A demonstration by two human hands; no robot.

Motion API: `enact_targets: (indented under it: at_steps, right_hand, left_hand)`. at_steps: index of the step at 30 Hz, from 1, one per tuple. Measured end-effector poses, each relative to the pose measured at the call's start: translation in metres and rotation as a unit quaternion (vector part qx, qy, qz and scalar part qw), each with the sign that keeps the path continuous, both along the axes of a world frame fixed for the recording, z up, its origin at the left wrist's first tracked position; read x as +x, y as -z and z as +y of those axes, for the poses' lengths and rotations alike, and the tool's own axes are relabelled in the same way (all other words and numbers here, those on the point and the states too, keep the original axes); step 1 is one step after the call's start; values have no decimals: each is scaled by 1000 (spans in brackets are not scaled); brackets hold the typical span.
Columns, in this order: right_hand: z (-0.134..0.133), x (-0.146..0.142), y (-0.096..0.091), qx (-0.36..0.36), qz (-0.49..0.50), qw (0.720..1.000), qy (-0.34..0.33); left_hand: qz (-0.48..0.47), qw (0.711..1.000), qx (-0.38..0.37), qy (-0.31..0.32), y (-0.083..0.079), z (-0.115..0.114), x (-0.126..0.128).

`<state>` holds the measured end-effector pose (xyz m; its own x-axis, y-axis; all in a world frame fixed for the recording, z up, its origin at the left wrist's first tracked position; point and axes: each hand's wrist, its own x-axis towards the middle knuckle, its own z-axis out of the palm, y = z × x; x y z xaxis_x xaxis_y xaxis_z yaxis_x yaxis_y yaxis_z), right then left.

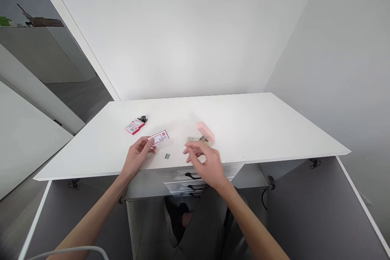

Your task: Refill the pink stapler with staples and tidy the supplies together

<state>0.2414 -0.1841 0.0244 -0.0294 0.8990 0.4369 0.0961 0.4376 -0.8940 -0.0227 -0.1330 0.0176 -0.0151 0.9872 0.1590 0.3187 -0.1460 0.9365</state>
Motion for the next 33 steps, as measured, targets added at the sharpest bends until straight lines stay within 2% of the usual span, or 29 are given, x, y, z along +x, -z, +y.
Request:
enact_targets:
  at_steps: [4,7,10,12,14,16,21,23,25,29,31,33]
  right_hand:
    - [9,52,-5,12,49,991,122]
    - [29,94,7,-51,45,982,179]
    - [51,123,26,-118,14,976,183]
    - [62,132,38,-147,-14,976,157]
    - [67,135,47,-160,-54,977,128]
    - [68,135,51,-160,-88,976,116]
    - [65,135,52,-148,-106,976,119]
    - [64,135,51,-144,-115,975,122]
    - [64,134,51,-142,-127,974,127]
    - [64,134,51,-136,-132,973,130]
    - [64,133,51,-133,-130,974,131]
    - [63,133,50,-132,-127,974,131]
  left_hand:
    - [132,985,69,-91,5,10,-21]
    - [234,952,112,-163,6,23,-54]
    - [289,929,65,-221,6,36,-89]
    - [299,912,21,-281,7,42,-105]
    - [295,901,-2,-319,7,45,-112]
    - [295,900,6,-322,8,45,-111]
    - [341,897,118,-255,4,32,-90]
    - [362,895,176,-191,1,25,-80]
    - [376,896,212,-100,-1,19,-69]
    - [380,898,207,83,-1,8,-42]
    - [369,899,198,129,0,5,-28]
    - [358,903,195,137,2,3,-15]
